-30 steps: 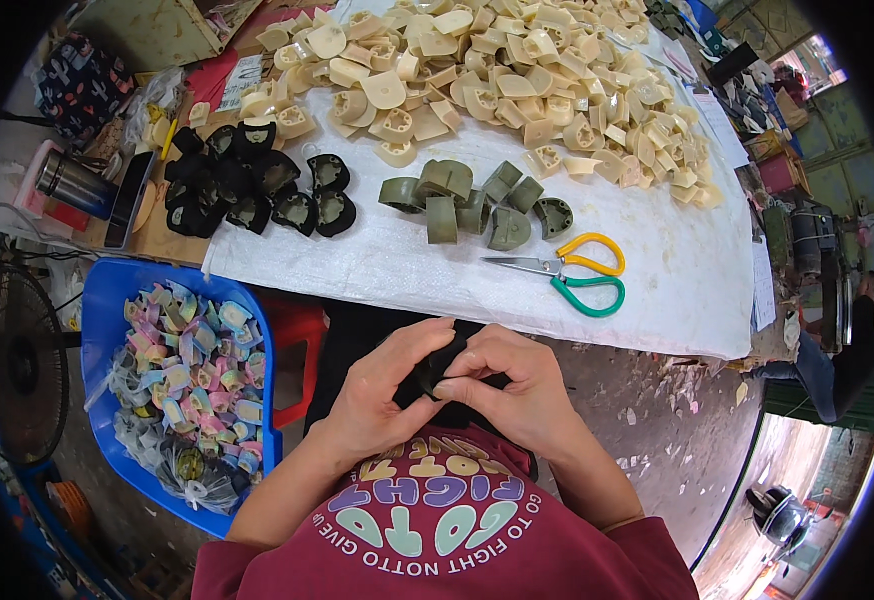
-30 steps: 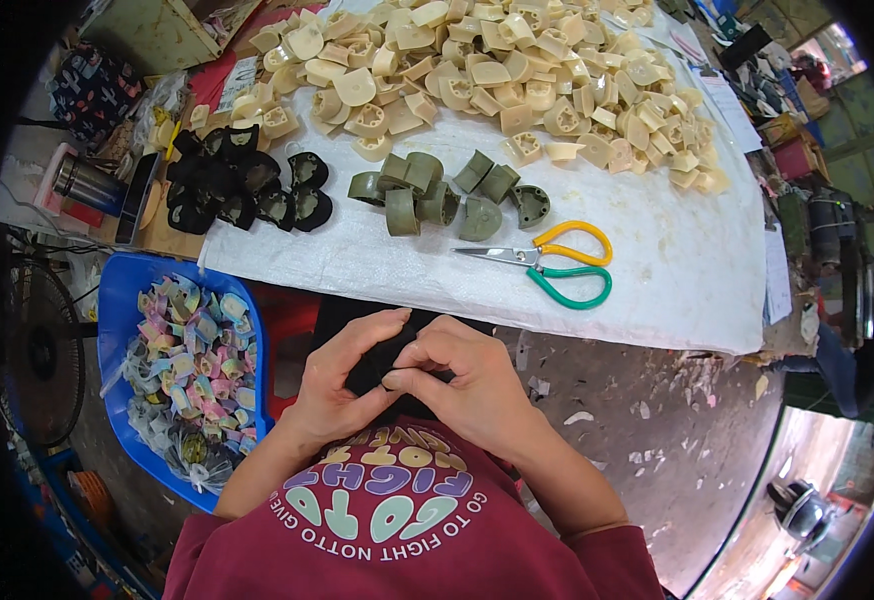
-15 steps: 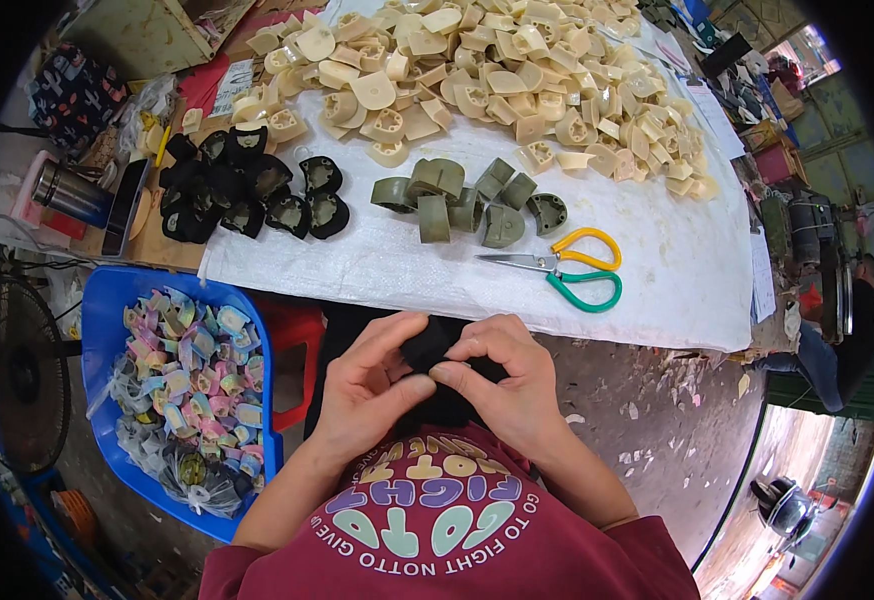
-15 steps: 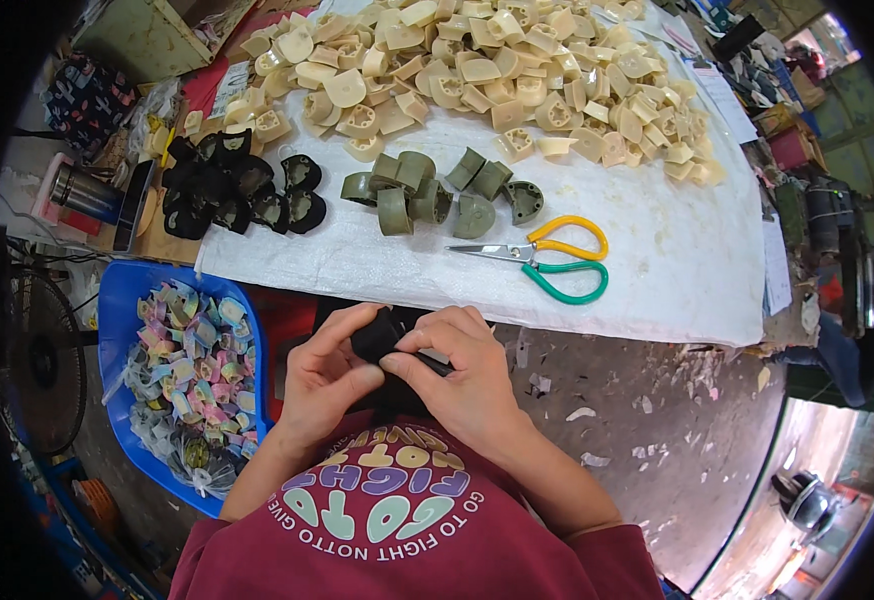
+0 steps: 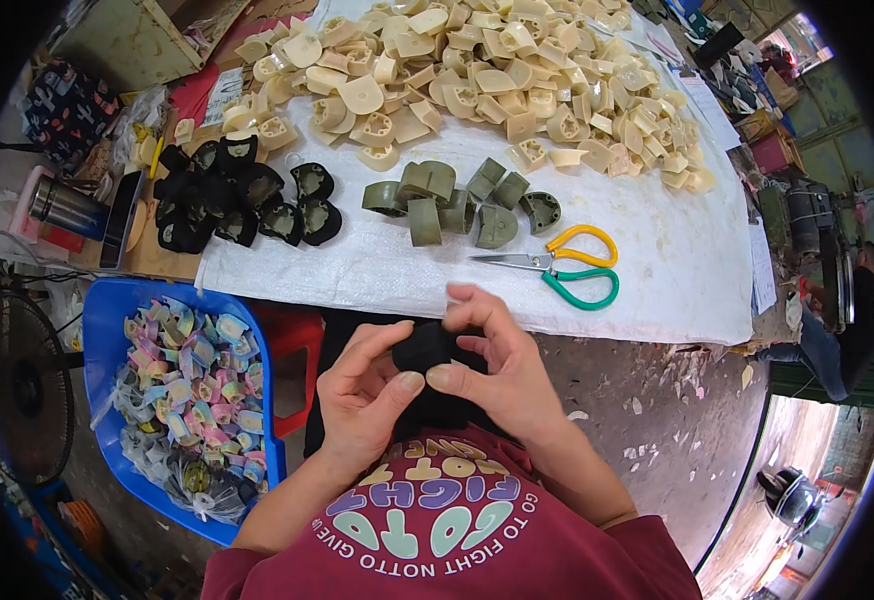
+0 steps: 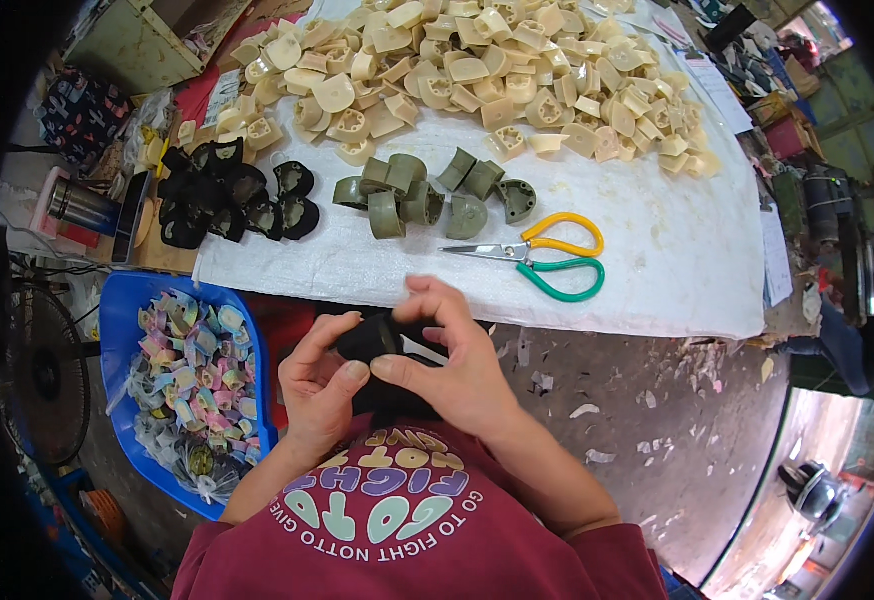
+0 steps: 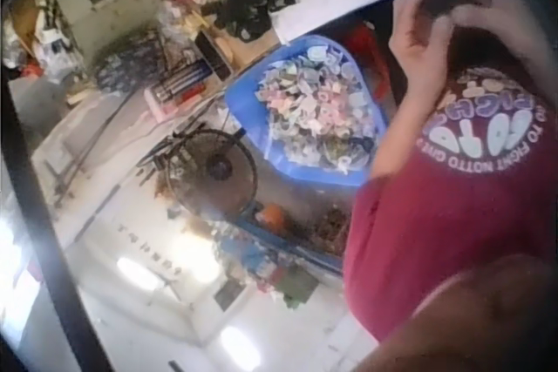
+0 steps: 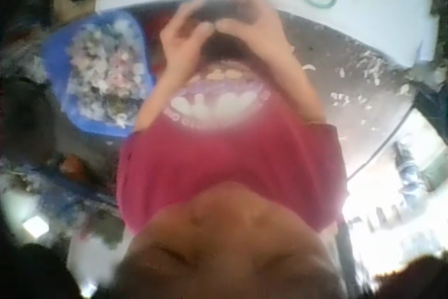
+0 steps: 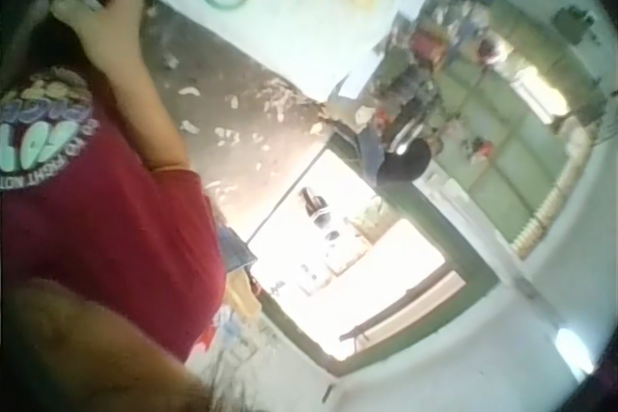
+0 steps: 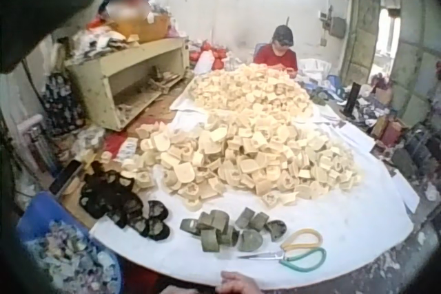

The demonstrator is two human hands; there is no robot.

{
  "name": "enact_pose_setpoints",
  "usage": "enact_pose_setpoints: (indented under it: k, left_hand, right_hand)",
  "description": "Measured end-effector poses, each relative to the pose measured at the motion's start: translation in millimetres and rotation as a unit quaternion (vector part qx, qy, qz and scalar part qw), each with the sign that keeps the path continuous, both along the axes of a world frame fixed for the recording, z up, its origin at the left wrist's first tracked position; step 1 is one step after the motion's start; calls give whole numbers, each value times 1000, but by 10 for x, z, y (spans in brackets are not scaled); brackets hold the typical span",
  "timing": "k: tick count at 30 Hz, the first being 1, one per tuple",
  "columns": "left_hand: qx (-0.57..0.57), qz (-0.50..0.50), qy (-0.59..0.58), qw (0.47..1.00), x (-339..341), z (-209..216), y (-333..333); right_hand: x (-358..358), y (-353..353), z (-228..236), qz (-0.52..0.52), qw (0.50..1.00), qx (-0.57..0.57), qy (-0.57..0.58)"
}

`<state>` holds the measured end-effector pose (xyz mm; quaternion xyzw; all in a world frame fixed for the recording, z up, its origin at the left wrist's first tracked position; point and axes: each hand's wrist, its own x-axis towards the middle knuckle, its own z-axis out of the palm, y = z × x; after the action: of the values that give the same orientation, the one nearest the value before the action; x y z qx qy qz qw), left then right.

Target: The person assembles small plastic components by inserting black pieces into green housings and trimming excess material with scissors. They handle each unit one at a time, repeatedly picking up parts, fitting them together, and cutting off protrusions before placing the finished pieces on the table.

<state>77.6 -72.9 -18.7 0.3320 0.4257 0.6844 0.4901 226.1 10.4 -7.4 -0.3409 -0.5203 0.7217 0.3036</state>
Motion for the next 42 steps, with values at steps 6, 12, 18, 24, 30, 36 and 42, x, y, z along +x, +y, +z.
enact_pose_setpoints:
  k: [6, 12, 18, 24, 30, 36, 42]
  left_hand:
    - [-14, -73, -196, 978, -82, -40, -35]
    - [-19, -95, -232, 968, -99, -100, -36]
    - [-34, -87, -228, 969, -110, -89, -39]
    - [-13, -33, 35, 999, -153, -110, 97]
    - [-69, 52, -11, 996, 7, 6, 191]
    - [-57, 56, 157, 984, 35, 88, 187]
    - [14, 31, 315, 949, -13, 72, 219]
  right_hand:
    - [-49, 50, -71, 70, 987, -61, 134]
    - [6, 103, 115, 86, 996, 39, -5]
    - [-66, 98, 60, 46, 996, 71, -22]
    - [-51, 122, 167, 79, 978, 100, -166]
    - [-217, 113, -34, -45, 995, -63, 57]
    - [-300, 14, -9, -33, 997, 74, 3]
    - [-459, 48, -50, -67, 996, 52, 33]
